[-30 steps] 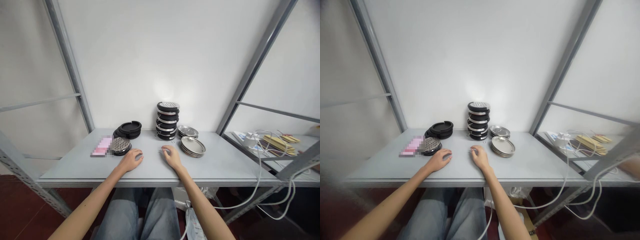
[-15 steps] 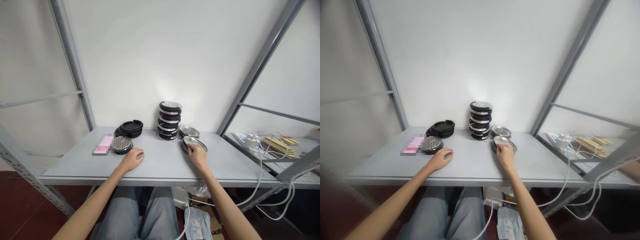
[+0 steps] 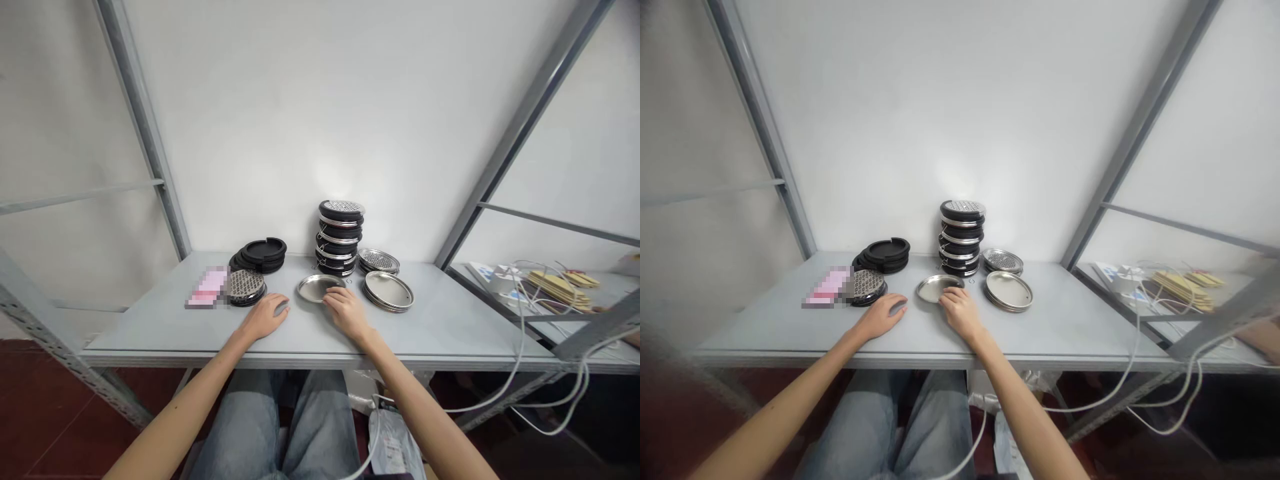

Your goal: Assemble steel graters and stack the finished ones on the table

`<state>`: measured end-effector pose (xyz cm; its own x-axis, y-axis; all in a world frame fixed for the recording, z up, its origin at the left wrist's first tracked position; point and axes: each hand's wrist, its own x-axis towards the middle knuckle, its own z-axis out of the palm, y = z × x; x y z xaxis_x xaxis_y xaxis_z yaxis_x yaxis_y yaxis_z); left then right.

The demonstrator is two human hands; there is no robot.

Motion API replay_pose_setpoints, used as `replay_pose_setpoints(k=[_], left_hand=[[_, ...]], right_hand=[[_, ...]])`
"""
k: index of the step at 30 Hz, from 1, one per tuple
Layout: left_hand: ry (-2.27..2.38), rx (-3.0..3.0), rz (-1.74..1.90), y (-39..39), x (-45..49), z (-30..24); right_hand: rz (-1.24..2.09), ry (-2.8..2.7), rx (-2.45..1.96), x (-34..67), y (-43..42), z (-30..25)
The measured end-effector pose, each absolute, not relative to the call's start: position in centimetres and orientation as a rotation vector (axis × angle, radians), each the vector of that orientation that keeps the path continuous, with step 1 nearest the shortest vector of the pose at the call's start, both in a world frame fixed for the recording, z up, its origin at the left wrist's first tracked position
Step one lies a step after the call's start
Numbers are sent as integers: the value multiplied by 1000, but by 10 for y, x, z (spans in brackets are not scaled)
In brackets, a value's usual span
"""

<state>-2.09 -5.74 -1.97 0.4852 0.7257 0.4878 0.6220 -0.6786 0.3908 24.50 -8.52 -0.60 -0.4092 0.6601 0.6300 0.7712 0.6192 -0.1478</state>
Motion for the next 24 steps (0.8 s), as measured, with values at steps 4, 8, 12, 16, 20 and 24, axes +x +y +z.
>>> replay_pose_setpoints(k=[4, 8, 12, 16, 20, 24], left_hand=[[1202, 2557, 949, -59, -21, -19], [1132, 2646, 848, -62, -21, -15], [1157, 2698, 765, -62, -22, -14], [1138, 2677, 859, -63, -21, -15], [1217, 2632, 1185, -66, -19, -14], [1481, 2502, 1478, -63, -27, -5]], right_hand=[[-154, -2274, -1014, 230, -70, -20], [-25, -2107, -1114, 232, -71, -24], [38, -2058, -1237, 233, -74, -23], [105, -2122, -1197, 231, -76, -22], [100, -2078, -1215, 231, -77, -22], [-19, -1962, -1386, 232, -74, -22]])
